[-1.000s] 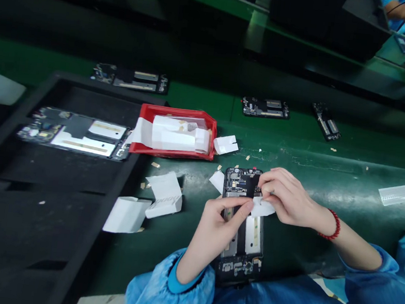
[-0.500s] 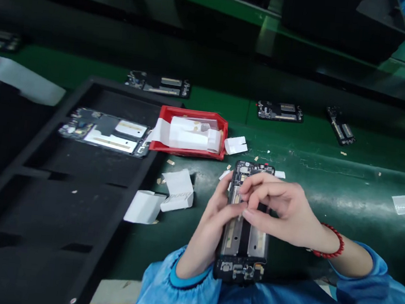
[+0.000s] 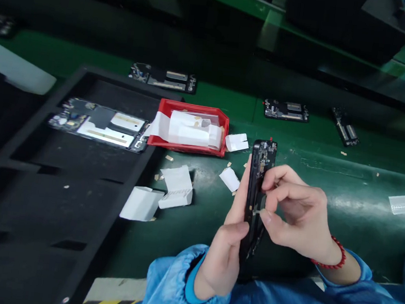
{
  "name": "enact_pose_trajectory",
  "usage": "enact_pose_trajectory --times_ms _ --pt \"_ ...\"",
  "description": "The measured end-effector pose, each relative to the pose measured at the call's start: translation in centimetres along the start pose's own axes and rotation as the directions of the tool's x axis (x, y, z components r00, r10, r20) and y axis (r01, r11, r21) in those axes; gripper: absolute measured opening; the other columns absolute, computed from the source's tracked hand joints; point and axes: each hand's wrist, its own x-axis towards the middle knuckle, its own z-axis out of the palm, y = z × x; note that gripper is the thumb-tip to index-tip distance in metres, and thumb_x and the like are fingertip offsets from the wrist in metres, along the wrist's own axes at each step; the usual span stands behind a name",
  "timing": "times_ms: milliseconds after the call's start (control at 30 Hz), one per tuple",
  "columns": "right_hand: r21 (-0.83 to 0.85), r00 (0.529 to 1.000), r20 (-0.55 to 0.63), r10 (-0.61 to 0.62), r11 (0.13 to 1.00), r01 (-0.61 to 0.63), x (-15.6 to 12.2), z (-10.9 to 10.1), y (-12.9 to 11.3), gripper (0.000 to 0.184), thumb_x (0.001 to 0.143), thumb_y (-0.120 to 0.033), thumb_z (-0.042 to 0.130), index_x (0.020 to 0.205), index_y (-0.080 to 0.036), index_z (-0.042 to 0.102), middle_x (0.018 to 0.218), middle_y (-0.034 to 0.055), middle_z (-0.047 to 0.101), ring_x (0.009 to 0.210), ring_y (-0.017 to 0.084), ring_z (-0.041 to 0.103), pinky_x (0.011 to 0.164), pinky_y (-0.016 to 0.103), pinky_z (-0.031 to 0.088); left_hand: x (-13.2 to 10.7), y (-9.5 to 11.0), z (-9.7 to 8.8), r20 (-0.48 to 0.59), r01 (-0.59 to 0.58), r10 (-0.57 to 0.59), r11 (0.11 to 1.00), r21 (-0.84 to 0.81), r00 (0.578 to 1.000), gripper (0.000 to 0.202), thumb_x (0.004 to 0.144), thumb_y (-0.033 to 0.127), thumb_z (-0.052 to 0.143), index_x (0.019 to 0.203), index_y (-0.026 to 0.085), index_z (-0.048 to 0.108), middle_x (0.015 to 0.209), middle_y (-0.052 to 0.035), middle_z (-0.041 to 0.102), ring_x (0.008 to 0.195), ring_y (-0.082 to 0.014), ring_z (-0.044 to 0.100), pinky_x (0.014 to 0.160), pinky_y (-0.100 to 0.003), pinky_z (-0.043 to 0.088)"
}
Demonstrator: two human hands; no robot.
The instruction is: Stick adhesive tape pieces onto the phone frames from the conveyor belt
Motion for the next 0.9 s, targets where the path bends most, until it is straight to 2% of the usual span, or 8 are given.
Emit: enact_pose_trajectory --times_ms 67,100,333,500,767,900 --pt "0.03 1.0 0.01 0.003 1.0 -0.003 0.1 0.1 -0.1 0.017 0.072 -0.006 0.075 0.066 -0.018 0.066 0.093 0.0042 0.059 0.081 0.013 0.06 0.063 0.023 0.052 -0.1 0.5 0.6 0.021 -0.008 0.01 0.996 -0.092 1.0 0.058 0.094 0.033 0.044 0.151 0.028 0.051 0.16 0.0055 0.048 0.158 -0.0296 0.023 0.131 -0.045 0.021" --pt "0.043 1.0 0.01 0.003 0.999 -0.004 0.2 0.2 -0.1 0.017 0.072 -0.006 0.075 0.065 -0.018 0.065 0.091 0.0041 0.059 0.08 0.012 0.059 0.063 0.023 0.052 -0.1 0.8 0.8 0.023 -0.013 0.016 0.995 -0.102 1.0 0.058 0.094 0.034 0.046 0.151 0.03 0.052 0.161 0.0065 0.046 0.158 -0.0299 0.021 0.131 -0.044 0.019" --pt "0.104 0.999 -0.039 -0.013 0.994 0.017 0.3 0.8 0.0 0.018 0.07 -0.001 0.072 0.066 -0.018 0.066 0.091 0.0027 0.058 0.08 0.01 0.06 0.066 0.021 0.052 0.1 0.9 0.7 -0.029 -0.051 0.051 0.998 -0.024 0.998 0.05 0.096 0.035 0.056 0.146 0.039 0.056 0.154 0.0092 0.054 0.154 -0.0283 0.033 0.129 -0.044 0.03" --pt "0.117 0.999 -0.033 -0.009 0.993 0.013 0.2 0.9 0.0 0.019 0.07 -0.002 0.074 0.066 -0.018 0.065 0.091 0.0021 0.058 0.08 0.01 0.06 0.068 0.021 0.053 0.1 1.0 0.8 -0.071 -0.077 0.078 0.997 0.029 0.994 0.05 0.097 0.043 0.057 0.147 0.035 0.056 0.153 0.0047 0.056 0.153 -0.0307 0.034 0.128 -0.046 0.031" --pt "0.078 0.998 -0.046 -0.039 0.996 0.043 0.0 1.1 0.1 0.019 0.07 -0.003 0.075 0.068 -0.019 0.065 0.091 0.0017 0.059 0.083 0.011 0.061 0.069 0.022 0.053 0.1 0.4 0.5 -0.063 -0.102 0.103 0.995 0.009 0.993 0.045 0.1 0.043 0.057 0.144 0.042 0.056 0.153 0.0085 0.055 0.152 -0.0276 0.037 0.127 -0.04 0.032" --pt "0.019 0.998 -0.037 -0.053 0.998 0.054 0.1 0.9 -0.1 0.017 0.073 -0.005 0.077 0.07 -0.019 0.067 0.093 0.0013 0.059 0.085 0.011 0.061 0.073 0.023 0.053 0.2 0.1 0.4 -0.08 -0.118 0.115 0.992 -0.038 0.99 0.043 0.098 0.042 0.06 0.141 0.042 0.06 0.152 0.009 0.056 0.151 -0.0289 0.039 0.126 -0.042 0.034"
